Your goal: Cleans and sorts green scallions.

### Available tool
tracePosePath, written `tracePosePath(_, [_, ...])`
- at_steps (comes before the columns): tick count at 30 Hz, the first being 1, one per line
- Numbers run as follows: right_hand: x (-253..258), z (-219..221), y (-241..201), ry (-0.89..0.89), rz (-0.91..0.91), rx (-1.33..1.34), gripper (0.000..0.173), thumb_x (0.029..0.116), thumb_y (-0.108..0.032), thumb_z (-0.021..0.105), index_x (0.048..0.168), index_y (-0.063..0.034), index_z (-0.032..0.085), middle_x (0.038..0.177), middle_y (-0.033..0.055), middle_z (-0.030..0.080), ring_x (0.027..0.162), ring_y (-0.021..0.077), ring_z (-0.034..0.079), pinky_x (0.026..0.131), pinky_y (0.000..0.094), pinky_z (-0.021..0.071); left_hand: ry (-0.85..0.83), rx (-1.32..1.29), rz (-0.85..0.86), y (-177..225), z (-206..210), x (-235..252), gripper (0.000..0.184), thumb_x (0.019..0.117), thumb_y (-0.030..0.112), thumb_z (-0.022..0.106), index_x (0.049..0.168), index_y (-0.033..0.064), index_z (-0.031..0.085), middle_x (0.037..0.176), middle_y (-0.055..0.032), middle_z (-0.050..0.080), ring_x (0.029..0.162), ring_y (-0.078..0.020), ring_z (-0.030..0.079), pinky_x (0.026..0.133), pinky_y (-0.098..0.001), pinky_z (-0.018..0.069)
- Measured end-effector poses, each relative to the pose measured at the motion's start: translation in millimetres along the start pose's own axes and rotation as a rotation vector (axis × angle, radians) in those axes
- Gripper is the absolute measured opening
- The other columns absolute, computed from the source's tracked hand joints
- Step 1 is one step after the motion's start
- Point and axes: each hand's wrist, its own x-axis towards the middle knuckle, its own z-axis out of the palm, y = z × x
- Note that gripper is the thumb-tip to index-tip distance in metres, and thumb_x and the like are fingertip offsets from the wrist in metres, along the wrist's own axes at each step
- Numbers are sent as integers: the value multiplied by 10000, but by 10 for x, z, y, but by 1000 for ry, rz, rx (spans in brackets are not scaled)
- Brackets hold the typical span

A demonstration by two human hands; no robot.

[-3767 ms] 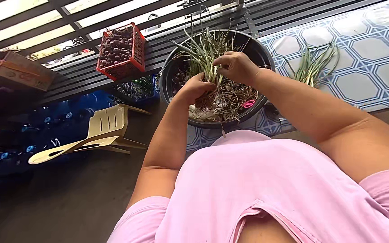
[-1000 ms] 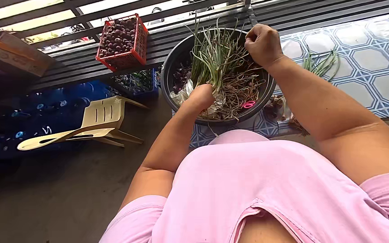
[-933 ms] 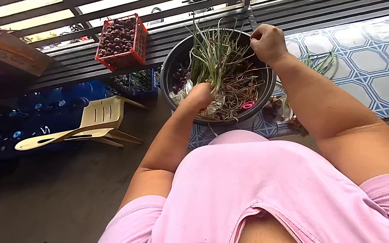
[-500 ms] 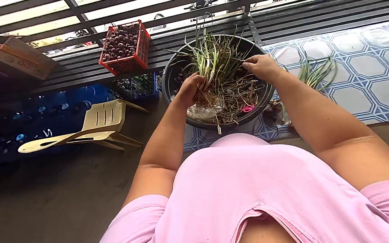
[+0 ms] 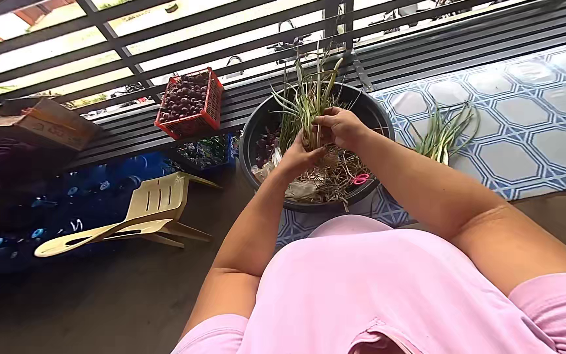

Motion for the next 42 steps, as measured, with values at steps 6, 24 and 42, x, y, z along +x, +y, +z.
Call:
tracePosePath(6, [-4,165,50,-35,25,78,392,1023,-79,607,1386,-43,465,1014,108,665,837,200,678,759,394,592,156,-54,-144,-209,152,2,494,886,67,705,1355,68,548,1119,-182,668,940,-302,660,797,-521,552])
tracePosePath(24, [164,-469,-326,189,-806,-1098,290,965,-118,656,1241,-75,735,1246,164,700,1201,325,634,1048,509,479,136,88,-100,-138,-333,-252,335,944,27,627,1277,5,596,1085,-168,682,970,-241,665,880,-491,538])
tracePosePath(42, [392,-488,-518,569,-301,-723,256,974,-237,589,969,-36,746,1018,158,715,1015,296,663,881,548,493,54,192,-186,17,-248,-338,206,882,-23,604,1066,15,689,932,-114,683,833,-196,642,745,-449,526])
